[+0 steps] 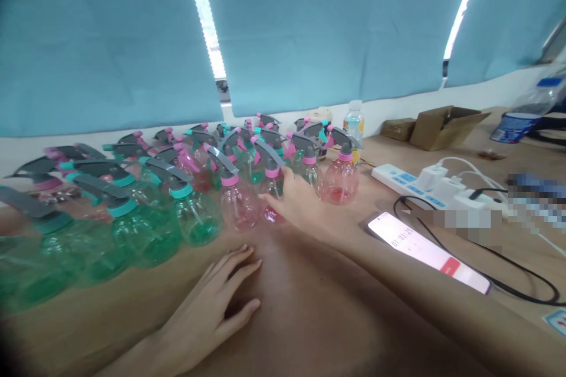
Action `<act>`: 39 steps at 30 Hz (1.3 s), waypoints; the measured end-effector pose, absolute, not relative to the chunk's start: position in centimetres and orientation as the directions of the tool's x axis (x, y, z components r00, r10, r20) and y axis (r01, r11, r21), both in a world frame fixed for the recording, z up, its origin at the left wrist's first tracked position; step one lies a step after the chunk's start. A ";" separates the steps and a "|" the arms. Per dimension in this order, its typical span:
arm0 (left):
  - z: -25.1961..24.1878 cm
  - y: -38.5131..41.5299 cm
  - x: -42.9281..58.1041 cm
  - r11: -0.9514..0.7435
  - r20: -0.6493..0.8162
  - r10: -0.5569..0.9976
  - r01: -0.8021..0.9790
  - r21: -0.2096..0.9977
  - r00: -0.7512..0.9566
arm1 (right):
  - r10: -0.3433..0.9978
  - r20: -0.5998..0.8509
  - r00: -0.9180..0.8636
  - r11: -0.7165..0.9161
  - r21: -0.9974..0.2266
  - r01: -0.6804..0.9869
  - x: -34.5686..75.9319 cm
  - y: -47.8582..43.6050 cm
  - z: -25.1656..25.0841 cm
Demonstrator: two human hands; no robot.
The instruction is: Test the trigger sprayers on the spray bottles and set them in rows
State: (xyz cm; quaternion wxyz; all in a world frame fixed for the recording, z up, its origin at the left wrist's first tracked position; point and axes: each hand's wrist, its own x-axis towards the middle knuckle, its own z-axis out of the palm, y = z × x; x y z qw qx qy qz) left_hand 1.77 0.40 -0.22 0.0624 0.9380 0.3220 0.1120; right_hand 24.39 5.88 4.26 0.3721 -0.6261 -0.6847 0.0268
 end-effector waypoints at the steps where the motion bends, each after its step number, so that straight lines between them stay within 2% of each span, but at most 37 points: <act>1: -0.2 0.4 1.9 -0.785 0.168 0.617 0.589 0.191 0.769 | 0.879 0.474 0.054 0.222 -0.507 0.833 24.6 5.6 4.4; 5: -0.2 0.6 2.6 -0.789 0.157 0.611 0.582 0.196 0.776 | 0.890 0.455 0.036 0.238 -0.530 0.814 26.1 4.4 4.7; 10: -0.3 1.0 3.5 -0.796 0.170 0.600 0.565 0.216 0.781 | 0.918 0.392 0.065 0.183 -0.562 0.807 27.4 4.1 4.2; 15: -0.4 1.1 4.0 -0.796 0.161 0.599 0.562 0.225 0.784 | 0.926 0.365 0.099 0.116 -0.524 0.844 26.7 5.0 3.7; 26: -0.5 1.2 3.9 -0.795 0.170 0.598 0.554 0.248 0.783 | 0.916 0.379 0.133 0.044 -0.425 0.904 25.8 5.7 3.8; 35: -0.5 1.1 4.0 -0.794 0.168 0.602 0.562 0.233 0.781 | 0.899 0.415 0.139 0.063 -0.437 0.897 25.9 4.9 4.1; 39: -0.5 1.2 4.0 -0.796 0.166 0.598 0.558 0.234 0.784 | 0.859 0.482 0.169 0.067 -0.435 0.898 28.6 3.8 4.8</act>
